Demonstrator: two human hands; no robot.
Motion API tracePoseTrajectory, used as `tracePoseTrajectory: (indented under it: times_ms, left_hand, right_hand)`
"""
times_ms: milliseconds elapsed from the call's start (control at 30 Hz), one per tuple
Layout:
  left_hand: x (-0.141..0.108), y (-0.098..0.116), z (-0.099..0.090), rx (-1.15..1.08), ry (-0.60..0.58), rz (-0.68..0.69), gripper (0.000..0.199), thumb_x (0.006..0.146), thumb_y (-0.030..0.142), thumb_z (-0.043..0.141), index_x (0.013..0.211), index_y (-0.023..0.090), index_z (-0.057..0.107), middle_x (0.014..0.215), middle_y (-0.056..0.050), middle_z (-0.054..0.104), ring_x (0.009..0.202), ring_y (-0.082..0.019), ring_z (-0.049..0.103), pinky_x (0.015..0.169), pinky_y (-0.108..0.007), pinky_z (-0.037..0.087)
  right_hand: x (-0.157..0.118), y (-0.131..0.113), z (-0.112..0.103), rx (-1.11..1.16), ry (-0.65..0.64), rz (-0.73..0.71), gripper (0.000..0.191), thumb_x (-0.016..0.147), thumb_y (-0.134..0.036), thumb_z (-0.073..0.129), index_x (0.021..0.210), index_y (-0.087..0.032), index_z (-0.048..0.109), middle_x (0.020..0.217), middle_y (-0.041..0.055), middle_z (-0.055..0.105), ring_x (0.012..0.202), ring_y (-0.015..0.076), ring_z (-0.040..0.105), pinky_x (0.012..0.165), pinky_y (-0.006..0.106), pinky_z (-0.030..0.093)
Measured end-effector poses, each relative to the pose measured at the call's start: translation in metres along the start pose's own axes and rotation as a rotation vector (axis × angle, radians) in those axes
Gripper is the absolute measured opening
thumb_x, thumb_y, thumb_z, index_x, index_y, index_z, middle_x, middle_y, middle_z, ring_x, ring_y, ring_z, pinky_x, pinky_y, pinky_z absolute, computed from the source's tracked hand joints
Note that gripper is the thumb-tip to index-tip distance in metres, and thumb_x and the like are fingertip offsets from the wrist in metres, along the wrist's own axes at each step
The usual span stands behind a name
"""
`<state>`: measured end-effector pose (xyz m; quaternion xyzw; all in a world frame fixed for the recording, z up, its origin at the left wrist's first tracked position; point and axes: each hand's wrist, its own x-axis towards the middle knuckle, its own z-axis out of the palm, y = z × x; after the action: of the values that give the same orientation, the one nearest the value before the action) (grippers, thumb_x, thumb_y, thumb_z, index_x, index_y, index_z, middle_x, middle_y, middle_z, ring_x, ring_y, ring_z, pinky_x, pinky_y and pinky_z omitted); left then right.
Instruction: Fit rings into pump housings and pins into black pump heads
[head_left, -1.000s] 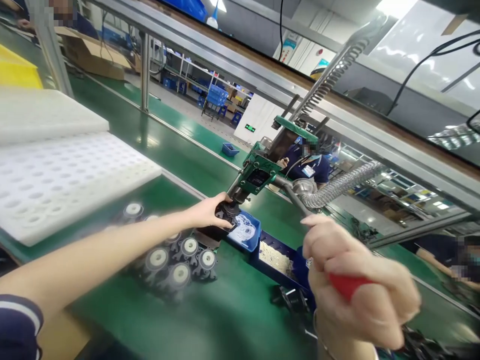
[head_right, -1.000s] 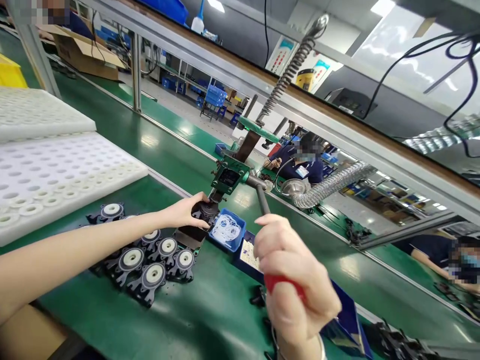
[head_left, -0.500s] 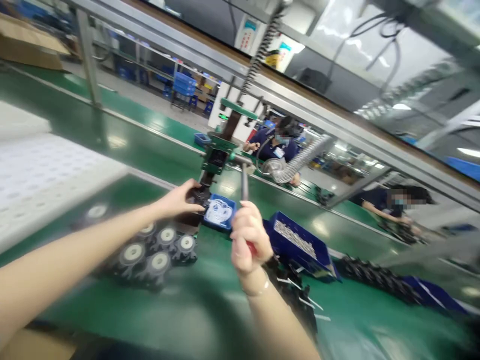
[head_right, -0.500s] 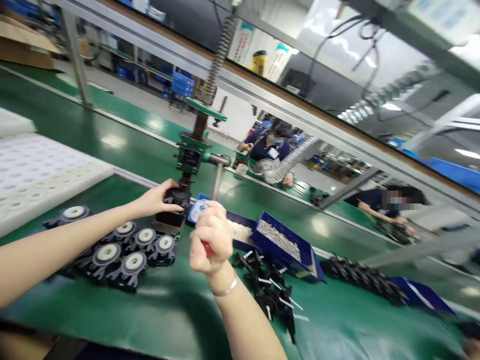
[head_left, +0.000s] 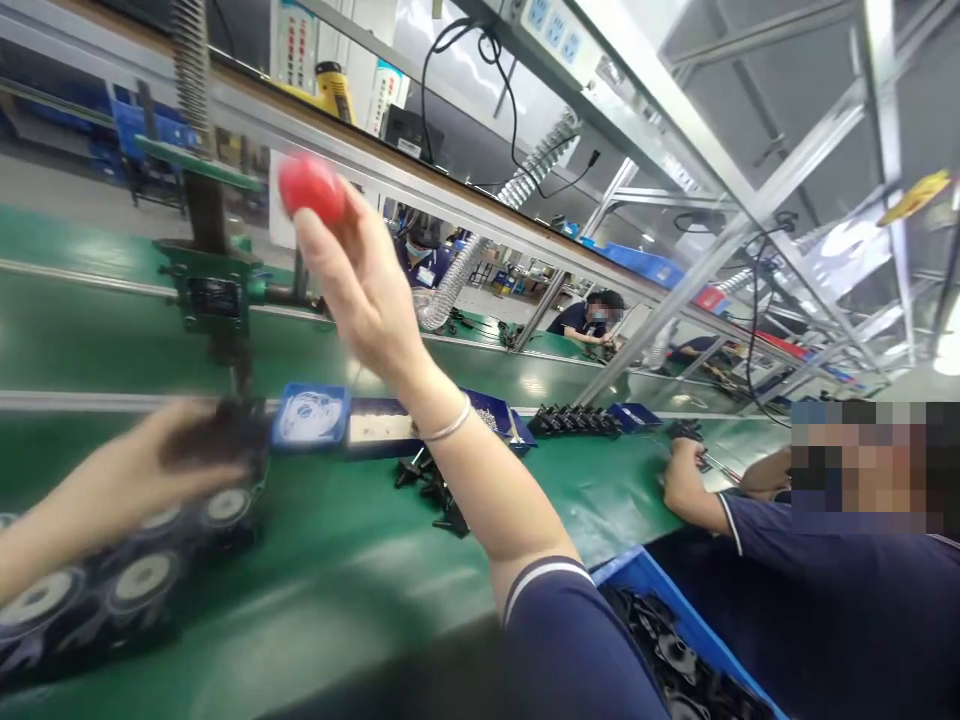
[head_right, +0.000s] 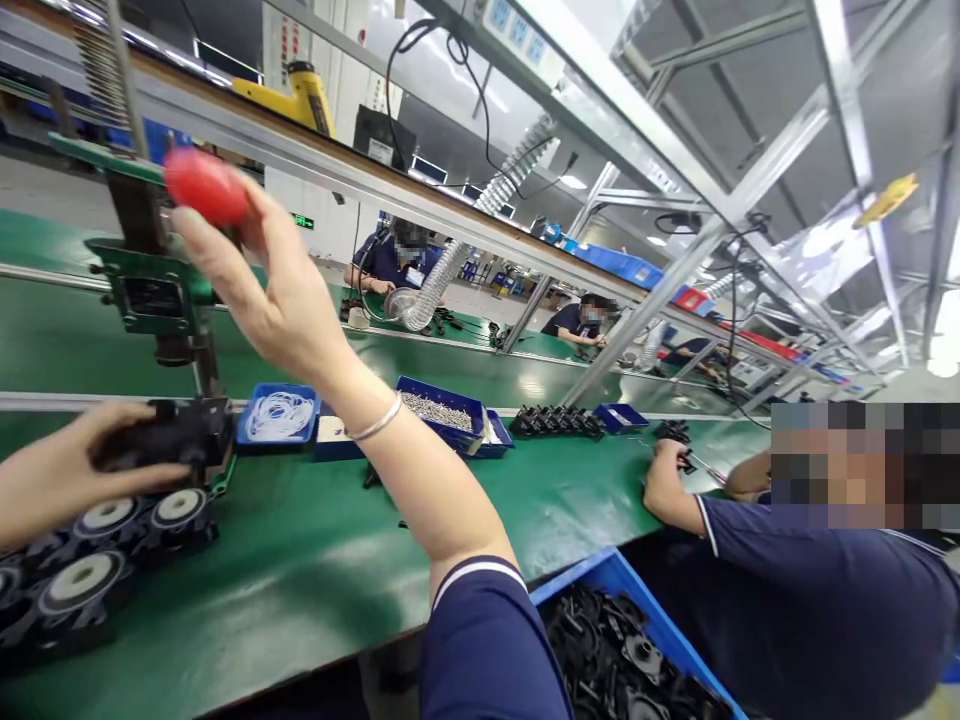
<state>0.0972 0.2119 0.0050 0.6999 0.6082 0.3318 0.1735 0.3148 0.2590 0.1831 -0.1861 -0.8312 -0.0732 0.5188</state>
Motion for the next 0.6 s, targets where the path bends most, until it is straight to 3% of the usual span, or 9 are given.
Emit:
tracePoseTrajectory:
  times_ms: [67,133,200,300,367,467,600]
  left_hand:
    - [-0.038,0.010,0.029,-0.062,-0.064,0.052,0.056,0.072,0.067,0.067,0.117,0.038,0.048,0.105,0.009,0.069,0.092,-0.025,0.069,0.085,-0.043,0.057]
    - [-0.070,0.019,0.068,-0.149,-0.164,0.132,0.050,0.072,0.057,0.072,0.114,0.040,0.050,0.112,0.008,0.069,0.097,-0.026,0.070,0.087,-0.041,0.058]
    - [-0.087,0.026,0.109,-0.233,-0.256,0.155,0.046,0.074,0.047,0.073,0.115,0.036,0.054,0.112,0.003,0.071,0.098,-0.026,0.071,0.085,-0.037,0.060]
    - [-0.090,0.029,0.155,-0.276,-0.295,0.176,0.044,0.079,0.042,0.070,0.120,0.031,0.055,0.121,-0.004,0.069,0.106,-0.028,0.070,0.089,-0.036,0.060]
    - [-0.085,0.026,0.172,-0.264,-0.235,0.212,0.046,0.081,0.044,0.069,0.122,0.030,0.056,0.130,-0.007,0.065,0.116,-0.030,0.066,0.096,-0.040,0.057]
    - [-0.078,0.022,0.180,-0.250,-0.170,0.310,0.044,0.085,0.045,0.064,0.125,0.031,0.054,0.144,-0.009,0.054,0.129,-0.032,0.057,0.104,-0.047,0.052]
    - [-0.071,0.018,0.181,-0.245,-0.168,0.464,0.047,0.087,0.037,0.062,0.132,0.039,0.048,0.143,-0.005,0.055,0.124,-0.032,0.061,0.098,-0.047,0.058]
  right_hand:
    - [0.005,0.029,-0.013,-0.130,-0.099,0.026,0.077,0.084,-0.050,-0.002,0.076,-0.002,0.059,0.138,0.0014,0.052,0.133,0.0234,0.040,0.087,0.025,0.043]
    - [-0.014,0.064,-0.029,-0.158,-0.228,0.207,0.062,0.098,-0.051,0.023,0.081,-0.008,0.065,0.129,0.0088,0.062,0.124,0.0179,0.056,0.093,0.026,0.048]
    - [-0.052,0.098,-0.049,-0.282,-0.556,0.586,0.041,0.101,-0.045,0.043,0.086,-0.015,0.068,0.113,0.0050,0.070,0.107,0.0143,0.065,0.092,0.026,0.051]
    - [-0.122,0.140,-0.080,-0.412,-0.770,0.832,0.024,0.093,-0.029,0.065,0.075,-0.013,0.067,0.088,0.0098,0.071,0.084,0.0183,0.068,0.078,0.030,0.054]
    - [-0.163,0.159,-0.096,-0.482,-0.833,0.950,0.016,0.093,-0.030,0.066,0.092,-0.014,0.068,0.097,0.0075,0.069,0.085,0.0175,0.067,0.078,0.033,0.056]
    - [-0.204,0.177,-0.107,-0.526,-0.855,1.055,0.024,0.096,-0.034,0.062,0.113,-0.016,0.063,0.112,0.0068,0.065,0.096,0.0190,0.065,0.084,0.038,0.057]
    - [-0.227,0.192,-0.105,-0.509,-0.801,1.104,0.025,0.096,-0.034,0.062,0.112,-0.015,0.064,0.114,0.0075,0.065,0.100,0.0206,0.065,0.089,0.041,0.056]
